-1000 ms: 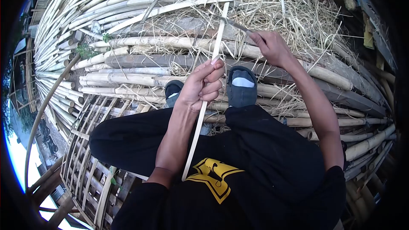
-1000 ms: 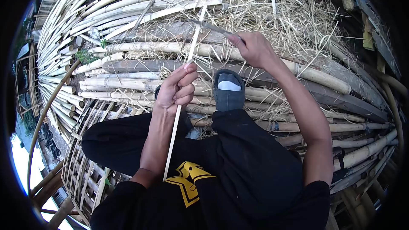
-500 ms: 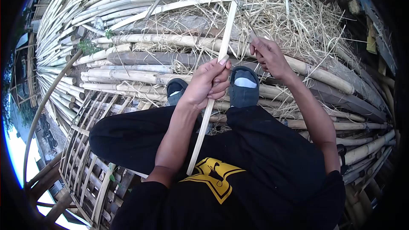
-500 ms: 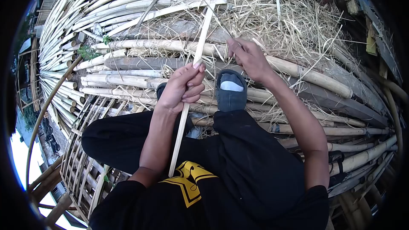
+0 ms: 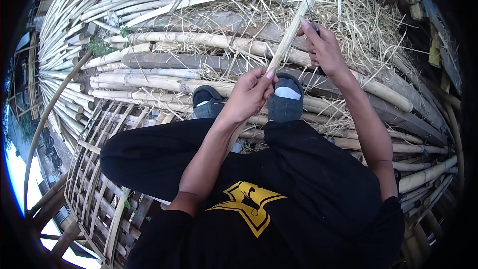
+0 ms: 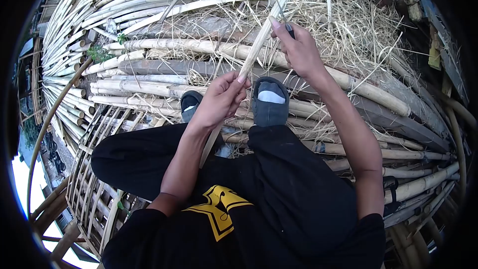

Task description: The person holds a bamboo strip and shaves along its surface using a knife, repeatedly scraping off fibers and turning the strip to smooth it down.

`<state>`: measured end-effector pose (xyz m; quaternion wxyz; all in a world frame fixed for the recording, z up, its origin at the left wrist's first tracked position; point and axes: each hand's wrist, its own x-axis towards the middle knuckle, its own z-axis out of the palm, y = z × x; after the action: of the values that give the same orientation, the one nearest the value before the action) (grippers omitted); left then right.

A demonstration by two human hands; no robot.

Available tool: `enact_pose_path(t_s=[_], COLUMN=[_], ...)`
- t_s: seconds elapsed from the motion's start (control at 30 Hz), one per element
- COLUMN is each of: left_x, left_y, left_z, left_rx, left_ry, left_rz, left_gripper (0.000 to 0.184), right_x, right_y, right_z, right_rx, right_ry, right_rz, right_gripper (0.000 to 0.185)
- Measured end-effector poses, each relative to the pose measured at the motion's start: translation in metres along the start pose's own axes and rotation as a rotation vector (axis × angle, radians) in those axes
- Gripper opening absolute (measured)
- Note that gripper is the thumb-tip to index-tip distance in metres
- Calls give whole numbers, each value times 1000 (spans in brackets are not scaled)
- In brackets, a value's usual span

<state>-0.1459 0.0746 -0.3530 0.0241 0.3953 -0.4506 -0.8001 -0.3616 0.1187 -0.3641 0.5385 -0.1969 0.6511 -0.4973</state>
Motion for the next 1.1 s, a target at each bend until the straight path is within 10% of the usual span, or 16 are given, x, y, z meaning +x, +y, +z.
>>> enact_pose_path(t_s=[0.23,0.73,0.93,1.1], left_x=[7,0,-24,-3], left_y=[-3,0,14,13], left_z=[-12,-3,-16,-6], left_rx=[24,-183,-218,-166], left_ry=[141,93,-42,22], left_rz=[105,33,6,64], left_gripper=[22,23,23,23], right_x=[-28,-12,24,-5], right_y=[28,32,9,-9], right_z=[7,-13,-132,-80], right_rx=[-901,-1094,-1071,-859], right_ry=[-134,-155,502,276], right_rz=[-326,-578,-221,-454], right_gripper=[44,39,46,51])
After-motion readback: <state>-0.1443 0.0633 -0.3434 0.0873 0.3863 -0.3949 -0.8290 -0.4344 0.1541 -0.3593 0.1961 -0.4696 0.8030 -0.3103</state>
